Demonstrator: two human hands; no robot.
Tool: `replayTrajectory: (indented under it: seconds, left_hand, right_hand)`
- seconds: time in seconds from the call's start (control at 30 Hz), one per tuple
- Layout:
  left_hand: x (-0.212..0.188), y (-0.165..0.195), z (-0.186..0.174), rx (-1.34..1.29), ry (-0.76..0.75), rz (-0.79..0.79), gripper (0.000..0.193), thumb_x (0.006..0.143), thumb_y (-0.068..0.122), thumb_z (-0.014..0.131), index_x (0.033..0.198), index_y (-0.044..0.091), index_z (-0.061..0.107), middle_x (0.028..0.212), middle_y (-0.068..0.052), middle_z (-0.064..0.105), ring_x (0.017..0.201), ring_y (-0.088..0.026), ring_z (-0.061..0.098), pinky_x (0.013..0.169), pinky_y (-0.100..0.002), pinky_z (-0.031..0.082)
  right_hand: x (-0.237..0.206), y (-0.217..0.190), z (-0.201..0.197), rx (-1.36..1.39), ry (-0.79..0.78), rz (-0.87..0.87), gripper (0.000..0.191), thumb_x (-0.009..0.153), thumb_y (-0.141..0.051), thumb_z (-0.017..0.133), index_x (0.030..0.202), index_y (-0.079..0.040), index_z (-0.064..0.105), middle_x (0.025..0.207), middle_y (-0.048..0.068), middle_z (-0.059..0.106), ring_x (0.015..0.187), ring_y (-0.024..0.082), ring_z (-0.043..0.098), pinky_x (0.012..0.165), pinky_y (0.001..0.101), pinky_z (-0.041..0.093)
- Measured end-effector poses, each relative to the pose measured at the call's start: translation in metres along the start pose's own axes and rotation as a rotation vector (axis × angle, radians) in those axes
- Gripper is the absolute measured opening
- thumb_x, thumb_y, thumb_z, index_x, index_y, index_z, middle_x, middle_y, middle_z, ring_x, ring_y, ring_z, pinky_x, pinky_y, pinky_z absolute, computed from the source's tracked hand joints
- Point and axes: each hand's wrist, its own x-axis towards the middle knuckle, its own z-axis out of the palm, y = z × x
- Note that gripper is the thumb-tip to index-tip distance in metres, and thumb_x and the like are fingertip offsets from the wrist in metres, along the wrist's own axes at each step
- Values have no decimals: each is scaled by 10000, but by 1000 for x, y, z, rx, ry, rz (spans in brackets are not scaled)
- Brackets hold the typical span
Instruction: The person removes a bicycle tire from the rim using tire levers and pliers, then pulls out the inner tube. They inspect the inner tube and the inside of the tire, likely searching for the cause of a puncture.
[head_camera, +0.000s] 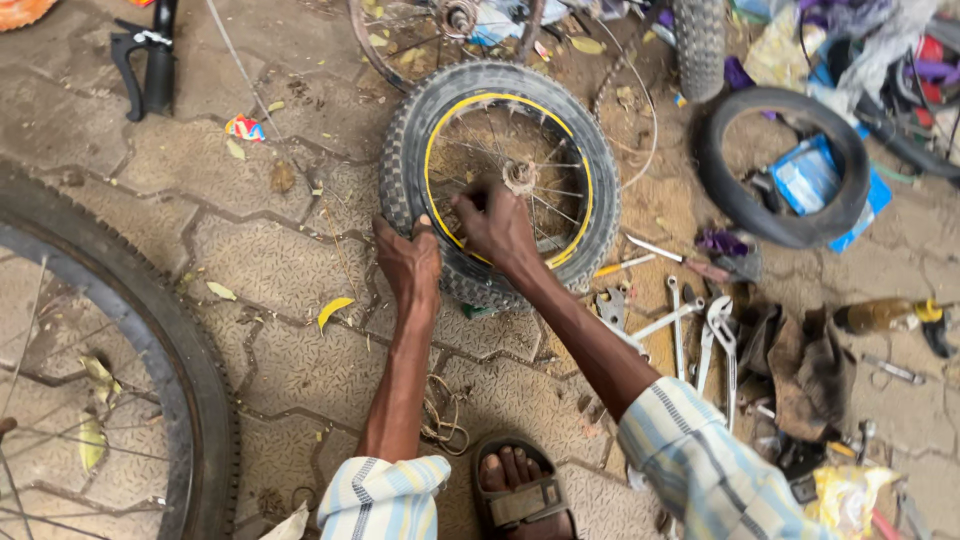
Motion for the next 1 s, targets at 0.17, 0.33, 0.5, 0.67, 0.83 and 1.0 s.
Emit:
replayTrajectory:
  seconds: [0.17, 0.33, 0.5, 0.67, 0.83, 1.0]
  left_hand:
    - [0, -5, 1, 169, 308, 336, 565, 978, 186, 531, 1435, -44, 291, 999, -143, 589, 658, -133, 635, 464, -234, 556]
    - [2, 6, -1, 95, -21, -66, 591, 971, 102, 522, 1512, -22, 320, 931, -227, 622, 519, -186, 532, 372, -313, 370]
    - [0, -4, -3, 56, 8, 29, 561, 963, 107, 541, 1446, -82, 326, 867, -181, 584, 437, -99, 491, 303, -261, 340]
    - [10, -17, 3, 778, -29, 302, 340, 1135, 107, 444, 1416, -81, 419, 836, -168, 589, 442, -95, 448, 352, -254, 309]
    - [5, -8, -1, 186, -2, -27, 452, 1042, 152, 462, 1436, -54, 379, 869, -184, 566, 465, -110, 465, 341, -278, 310]
    - [-1, -3, -9, -13, 2, -26, 530, 942, 128, 532, 1421, -54, 399, 988, -196, 614, 605, -213, 609, 443, -357, 537]
  right_hand:
    - [5, -24, -6, 45, 35, -65, 348, 974, -162, 672, 1243, 26, 558, 795, 199, 725, 598, 215, 684, 515, 363, 509]
    - [7, -28, 3, 283, -246, 388, 308, 986, -216, 610, 1246, -55, 567, 872, 117, 695, 552, 165, 577, 466, 318, 502]
    - [17, -13, 9, 297, -370, 286, 271, 1049, -173, 593, 1225, 31, 617, 853, 107, 638, 628, 121, 565, 520, 281, 507]
    - [19, -10, 3, 660, -444, 427, 357, 942, -14, 557, 1298, -37, 577, 917, 58, 659, 650, 123, 600, 575, 279, 557]
    - [17, -24, 0, 215, -446, 402, 330, 1044, -230, 508, 1293, -20, 566, 893, 116, 638, 627, 158, 579, 584, 314, 566]
    - [19, -23, -7, 388, -603, 422, 375, 948, -111, 559, 1306, -3, 526, 994, 77, 640, 698, 154, 662, 681, 331, 639]
